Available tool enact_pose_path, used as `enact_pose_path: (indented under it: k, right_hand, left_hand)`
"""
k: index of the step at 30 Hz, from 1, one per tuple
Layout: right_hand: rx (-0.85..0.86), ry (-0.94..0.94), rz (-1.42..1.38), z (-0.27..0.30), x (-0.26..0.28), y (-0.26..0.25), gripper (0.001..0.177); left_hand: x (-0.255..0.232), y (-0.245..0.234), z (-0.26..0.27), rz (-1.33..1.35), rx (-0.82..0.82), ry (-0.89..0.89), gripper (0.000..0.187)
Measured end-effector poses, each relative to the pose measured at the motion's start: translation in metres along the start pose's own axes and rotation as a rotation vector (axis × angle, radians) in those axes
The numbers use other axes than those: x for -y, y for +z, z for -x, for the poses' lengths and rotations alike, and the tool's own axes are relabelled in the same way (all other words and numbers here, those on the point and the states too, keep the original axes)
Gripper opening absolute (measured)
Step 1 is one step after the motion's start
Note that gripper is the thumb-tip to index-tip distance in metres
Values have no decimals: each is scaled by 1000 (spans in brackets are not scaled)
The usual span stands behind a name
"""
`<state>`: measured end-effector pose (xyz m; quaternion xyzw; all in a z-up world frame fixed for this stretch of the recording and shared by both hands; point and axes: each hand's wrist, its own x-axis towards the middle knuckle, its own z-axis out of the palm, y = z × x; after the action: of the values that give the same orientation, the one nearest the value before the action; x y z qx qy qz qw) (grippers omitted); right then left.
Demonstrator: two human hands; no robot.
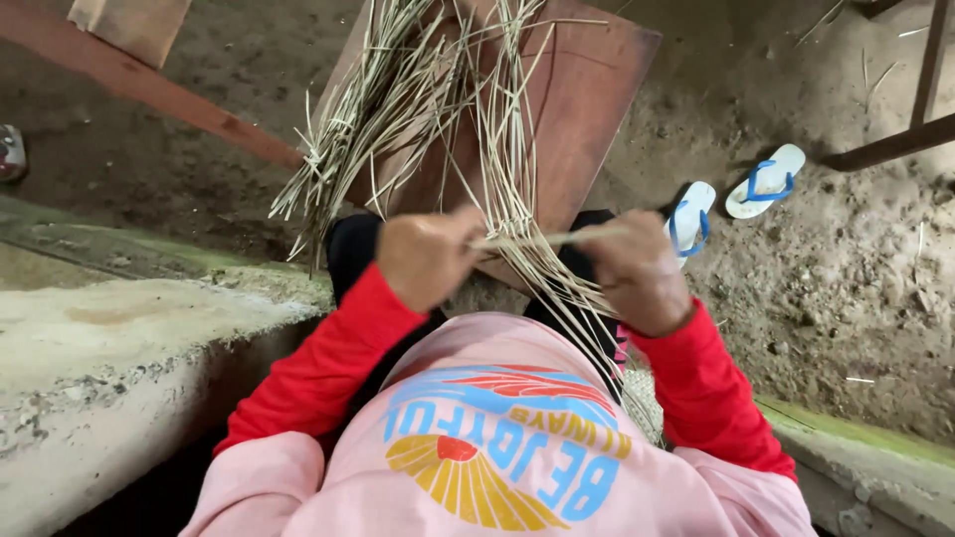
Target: Weaving thin straw strands together to create a patterned mat or craft item
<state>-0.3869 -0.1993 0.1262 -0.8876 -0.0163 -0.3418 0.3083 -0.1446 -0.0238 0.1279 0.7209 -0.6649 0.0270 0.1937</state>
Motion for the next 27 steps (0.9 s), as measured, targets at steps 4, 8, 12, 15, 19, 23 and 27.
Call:
enact_pose_path:
  k: [4, 8, 12, 15, 19, 23, 27]
  right_hand:
    - [-94, 444, 351, 17, 5, -47, 24]
    - [-164, 723, -101, -25, 41, -67, 12]
    - [-92, 638, -362, -61, 63, -55, 9]
    - [-38, 496, -498, -60, 54, -48, 11]
    - [-154, 528, -628, -35, 39, -38, 22]
    - [-322, 616, -677, -31, 32, -51, 32]
    - [-501, 531, -425, -12, 3, -96, 35]
  left_hand:
    - [47, -17, 0, 138, -163, -242, 4]
    - [20, -27, -23, 818, -181, -248, 20]
    - [-42, -10, -42, 1110, -73, -166, 30]
    - [-70, -9, -53, 1168, -12, -143, 23]
    - [-74, 20, -52, 1362, 212, -263, 21]
    - [-68, 21, -48, 1394, 312, -357, 13]
    - [-41, 8, -34, 1443, 383, -406, 13]
